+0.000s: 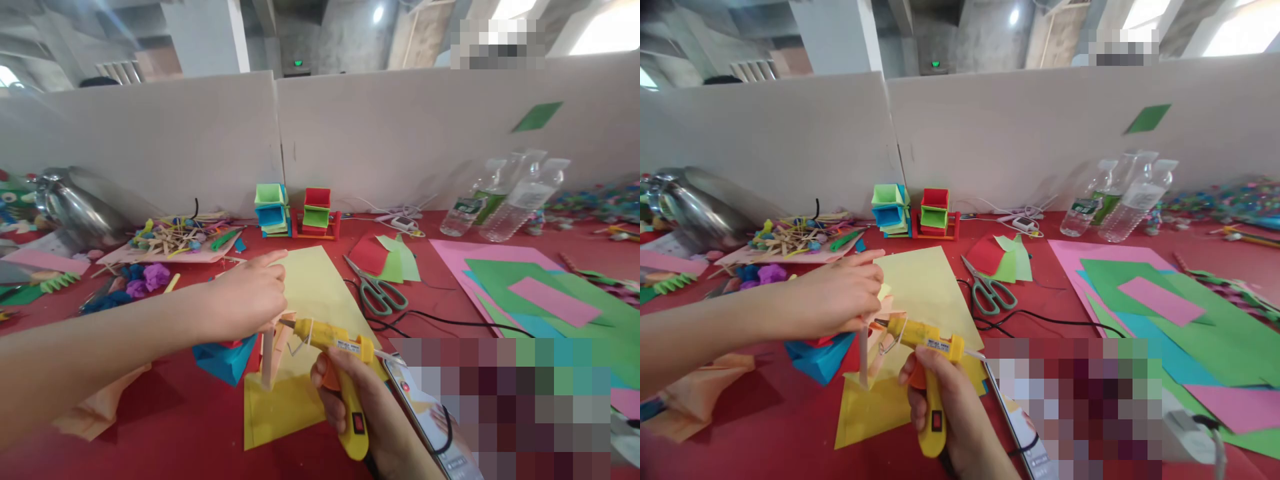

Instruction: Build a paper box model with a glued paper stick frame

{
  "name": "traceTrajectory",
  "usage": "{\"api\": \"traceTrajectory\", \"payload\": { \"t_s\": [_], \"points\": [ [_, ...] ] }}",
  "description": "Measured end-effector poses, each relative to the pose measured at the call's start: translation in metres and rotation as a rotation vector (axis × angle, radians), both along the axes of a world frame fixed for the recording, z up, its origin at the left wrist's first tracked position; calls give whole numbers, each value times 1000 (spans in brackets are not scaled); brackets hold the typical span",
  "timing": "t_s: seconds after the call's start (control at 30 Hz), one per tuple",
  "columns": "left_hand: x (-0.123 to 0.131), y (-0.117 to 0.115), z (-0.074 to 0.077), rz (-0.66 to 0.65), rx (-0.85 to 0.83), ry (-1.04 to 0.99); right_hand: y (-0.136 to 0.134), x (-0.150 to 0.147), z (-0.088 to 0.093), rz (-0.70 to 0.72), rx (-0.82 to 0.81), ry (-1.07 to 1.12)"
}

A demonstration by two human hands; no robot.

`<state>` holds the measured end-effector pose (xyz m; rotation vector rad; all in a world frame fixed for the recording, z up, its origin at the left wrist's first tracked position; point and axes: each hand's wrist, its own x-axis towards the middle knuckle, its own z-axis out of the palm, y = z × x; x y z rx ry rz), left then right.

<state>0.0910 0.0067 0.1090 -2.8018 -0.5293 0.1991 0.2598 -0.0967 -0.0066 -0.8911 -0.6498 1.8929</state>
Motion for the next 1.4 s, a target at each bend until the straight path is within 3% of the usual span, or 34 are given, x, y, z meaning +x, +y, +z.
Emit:
{"api": "traceTrajectory", "payload": {
  "t_s": [0.5, 0.73, 0.93, 1.4],
  "points": [
    [-16, -1, -6, -59, -97, -128, -15, -23, 4, -109, -100, 131],
    [-18, -2, 0, -55, -113, -153, -14, -33, 4, -153, -167, 261],
    [-30, -1, 0, -65, -115, -221, -13, -43, 0, -108, -162, 325],
    [-47, -4, 11, -59, -120, -263, -14, -46, 12, -89, -121, 123]
  ]
}}
